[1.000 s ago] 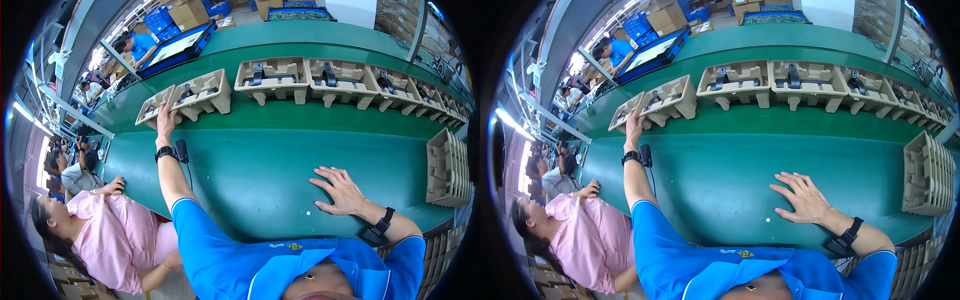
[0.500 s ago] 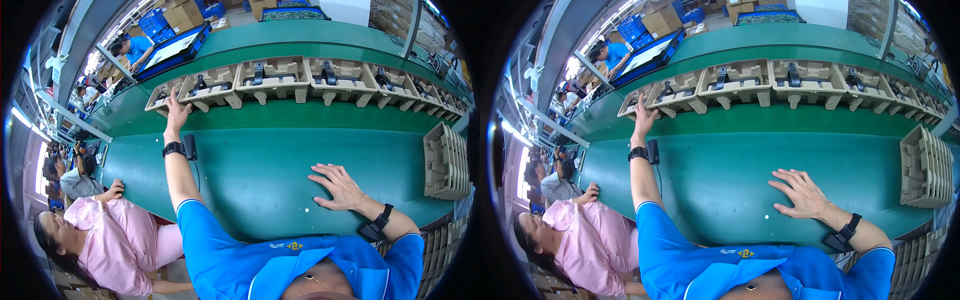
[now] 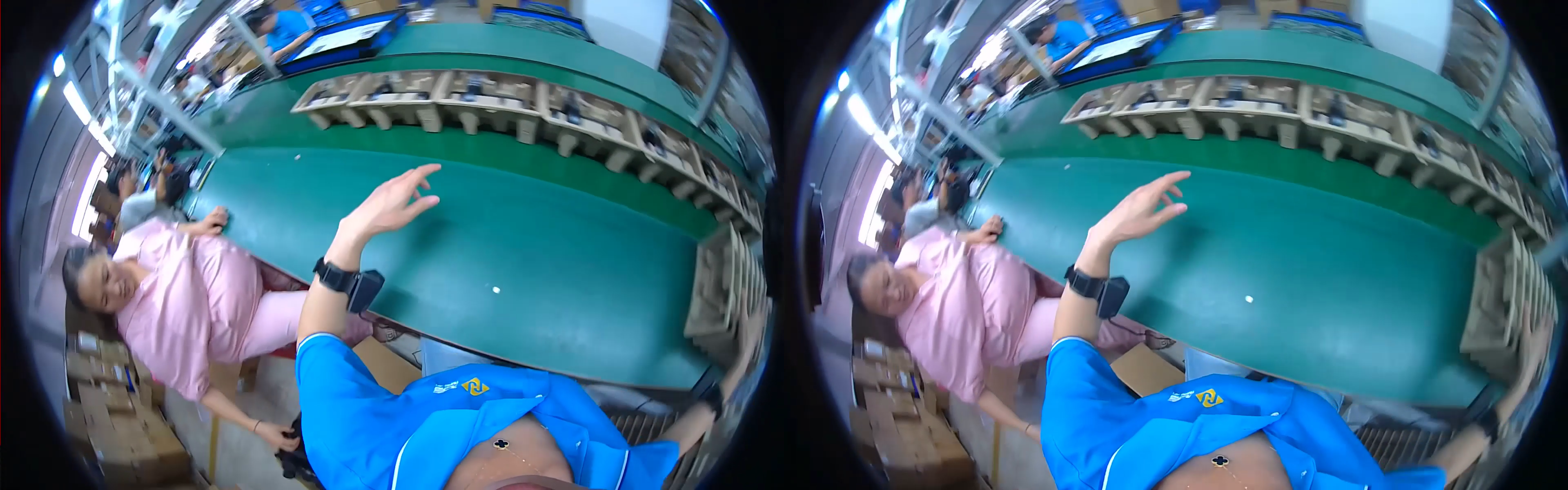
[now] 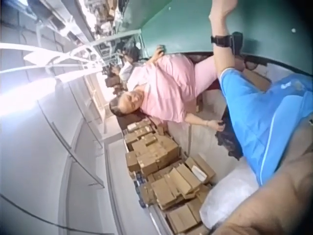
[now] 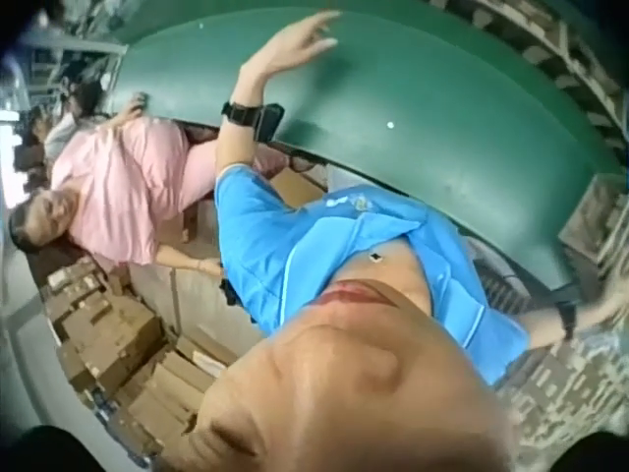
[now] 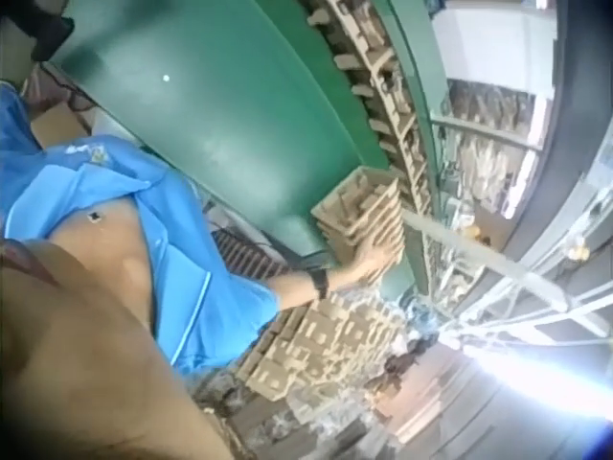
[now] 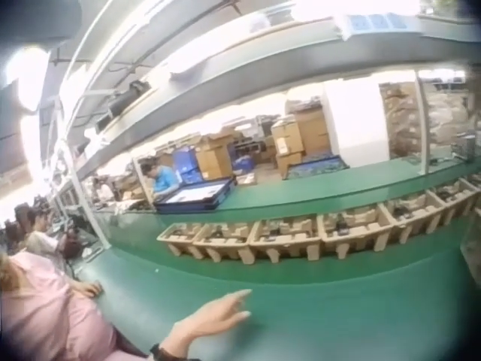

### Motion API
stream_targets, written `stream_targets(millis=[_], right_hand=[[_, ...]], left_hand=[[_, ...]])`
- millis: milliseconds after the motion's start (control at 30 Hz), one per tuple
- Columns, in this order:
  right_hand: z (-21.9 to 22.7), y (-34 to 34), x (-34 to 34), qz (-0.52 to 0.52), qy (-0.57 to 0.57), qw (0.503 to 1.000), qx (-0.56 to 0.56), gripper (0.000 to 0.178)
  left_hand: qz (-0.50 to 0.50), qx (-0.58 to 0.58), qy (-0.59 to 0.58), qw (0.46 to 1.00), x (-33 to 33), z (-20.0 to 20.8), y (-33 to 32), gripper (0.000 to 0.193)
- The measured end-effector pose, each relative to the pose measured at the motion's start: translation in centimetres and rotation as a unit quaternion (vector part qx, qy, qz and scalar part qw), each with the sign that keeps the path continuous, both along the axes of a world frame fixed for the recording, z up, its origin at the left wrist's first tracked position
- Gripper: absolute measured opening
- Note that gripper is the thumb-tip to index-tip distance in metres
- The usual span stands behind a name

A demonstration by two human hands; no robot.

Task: Placing black electronic components into molded cardboard packaging trays on a production line.

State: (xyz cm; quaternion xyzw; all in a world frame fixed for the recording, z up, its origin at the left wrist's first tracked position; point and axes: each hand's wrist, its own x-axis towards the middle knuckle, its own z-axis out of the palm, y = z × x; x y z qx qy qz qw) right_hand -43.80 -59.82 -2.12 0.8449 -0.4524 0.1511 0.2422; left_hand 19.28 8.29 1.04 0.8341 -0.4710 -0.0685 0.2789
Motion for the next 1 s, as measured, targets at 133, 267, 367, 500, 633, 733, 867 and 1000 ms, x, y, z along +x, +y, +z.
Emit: stream_targets(millis=[133, 267, 367, 500, 633, 733, 867, 1000], right_hand=[[-1.1, 5.6, 5.2, 0.117, -0.219, 0.939, 0.238, 0.053], [6.9, 19.9, 17.0, 0.100, -0.173, 0.888, 0.414, 0.056], [7.6, 26.3, 18.0, 0.208, -0.115, 0.912, 0.334, 0.058], [8.9, 30.9, 17.3, 0.272, -0.223, 0.923, 0.158, 0.049], [5.9, 31.4, 17.4, 0.258, -0.166, 0.939, 0.153, 0.038], [5.9, 30.1, 17.5, 0.253, -0.099, 0.938, 0.214, 0.035], [6.6, 27.3, 17.4, 0.187, -0.124, 0.946, 0.236, 0.039], [6.2, 21.5, 14.7, 0.107, -0.089, 0.973, 0.185, 0.033]], left_hand=[[-0.123, 0.020, 0.073, 0.990, -6.3, 1.3, -6.4, 0.057], [-0.247, -0.052, 0.148, 0.956, -10.9, -0.3, -14.5, 0.055], [-0.164, -0.133, 0.381, 0.900, -15.7, 0.4, -20.1, 0.057], [-0.113, -0.188, 0.323, 0.921, -16.2, -1.0, -23.9, 0.054], [-0.090, -0.204, 0.441, 0.870, -15.6, 0.8, -20.7, 0.060], [-0.065, -0.214, 0.435, 0.872, -14.8, 1.0, -18.7, 0.064], [-0.005, -0.291, 0.492, 0.820, -11.8, 2.0, -13.5, 0.067], [0.049, -0.349, 0.386, 0.852, -10.6, 2.5, -7.3, 0.072]])
